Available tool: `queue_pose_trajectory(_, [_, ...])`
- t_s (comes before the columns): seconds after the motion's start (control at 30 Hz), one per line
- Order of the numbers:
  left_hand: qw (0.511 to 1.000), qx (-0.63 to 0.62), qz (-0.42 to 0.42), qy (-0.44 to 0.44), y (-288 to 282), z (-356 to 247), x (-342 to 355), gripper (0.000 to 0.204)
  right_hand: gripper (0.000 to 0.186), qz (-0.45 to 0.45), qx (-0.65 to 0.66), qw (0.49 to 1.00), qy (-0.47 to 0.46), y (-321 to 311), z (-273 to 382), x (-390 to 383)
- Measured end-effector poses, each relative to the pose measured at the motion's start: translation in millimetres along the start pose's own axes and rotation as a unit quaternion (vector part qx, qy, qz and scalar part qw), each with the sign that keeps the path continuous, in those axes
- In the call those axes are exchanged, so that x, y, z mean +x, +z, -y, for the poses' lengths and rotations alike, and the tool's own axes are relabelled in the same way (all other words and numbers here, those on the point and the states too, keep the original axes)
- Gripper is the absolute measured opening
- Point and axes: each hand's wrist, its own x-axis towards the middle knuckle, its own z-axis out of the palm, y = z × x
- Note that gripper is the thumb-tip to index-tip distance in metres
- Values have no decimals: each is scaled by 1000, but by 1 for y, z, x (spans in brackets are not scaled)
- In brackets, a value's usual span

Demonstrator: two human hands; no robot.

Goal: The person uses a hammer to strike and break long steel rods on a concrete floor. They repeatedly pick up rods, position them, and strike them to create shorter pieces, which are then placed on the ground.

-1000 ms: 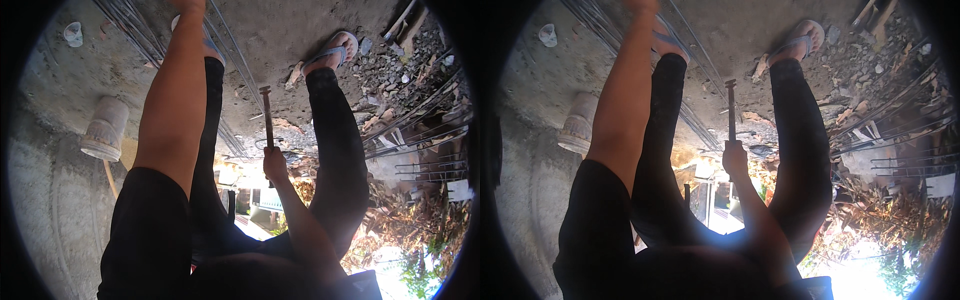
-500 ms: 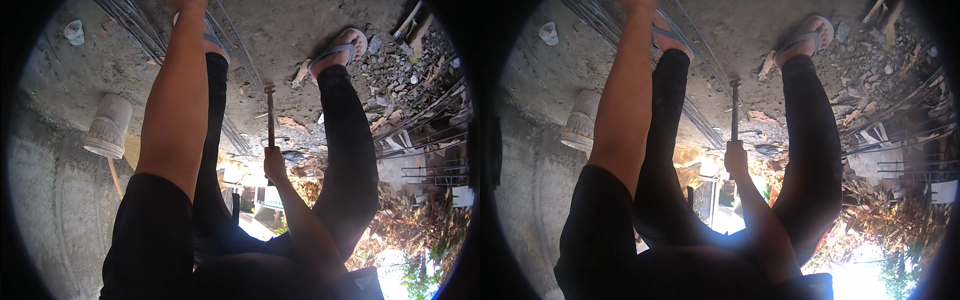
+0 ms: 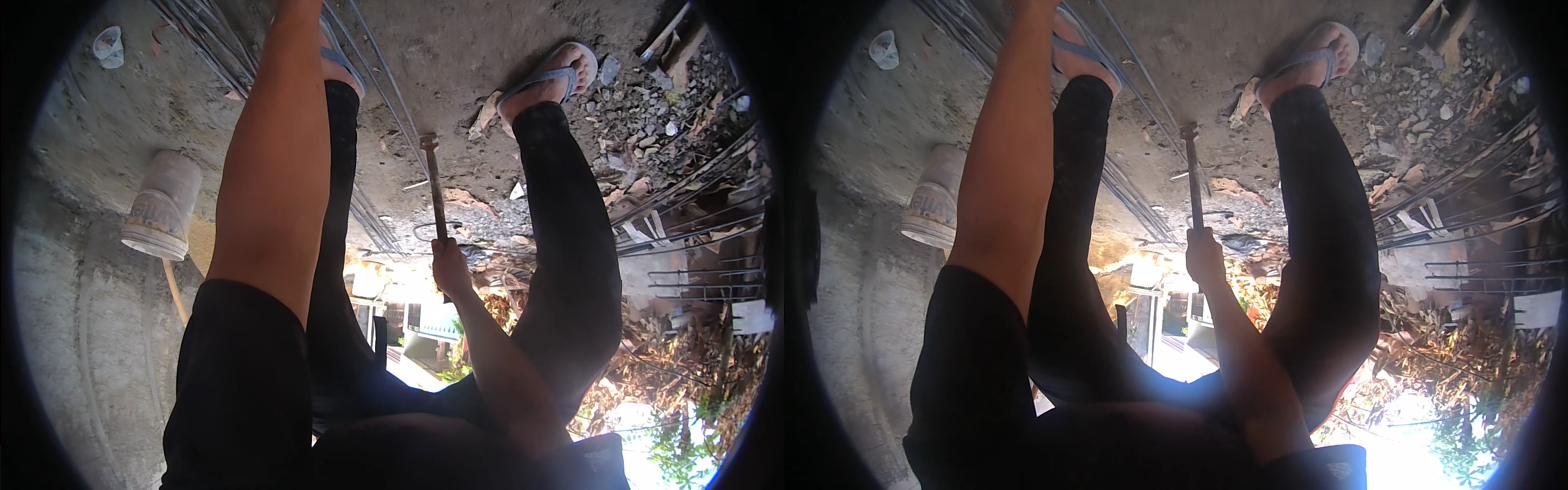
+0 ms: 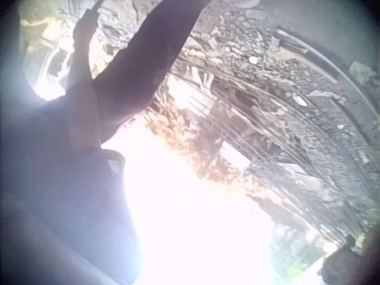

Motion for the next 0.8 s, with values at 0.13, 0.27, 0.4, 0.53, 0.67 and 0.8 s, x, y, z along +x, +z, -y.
queue_pose_trajectory(0.13, [1000, 1, -27, -8, -3, 14, 20, 53, 43, -49, -50, 996, 50, -13, 22, -21])
queue_pose_trajectory(0.27, [989, -47, 117, -78, 18, -20, -6, 51, 28, -168, 19, 985, -37, -9, 11, -25])
queue_pose_trajectory(0.4, [997, -60, 5, -39, -9, 32, 33, 51, 30, -124, -60, 990, -43, -7, 12, -22])
queue_pose_trajectory(0.53, [995, 32, -27, 95, 31, 63, 46, 57, 26, -98, -96, 990, 21, -13, 21, -29])
queue_pose_trajectory(0.67, [996, -7, 53, -78, -12, -22, -14, 62, 27, -110, -69, 991, -38, 3, 12, -22])
queue_pose_trajectory(0.8, [996, -78, 5, -44, 6, 24, 26, 58, 35, -63, -28, 997, -36, 1, 7, -20])
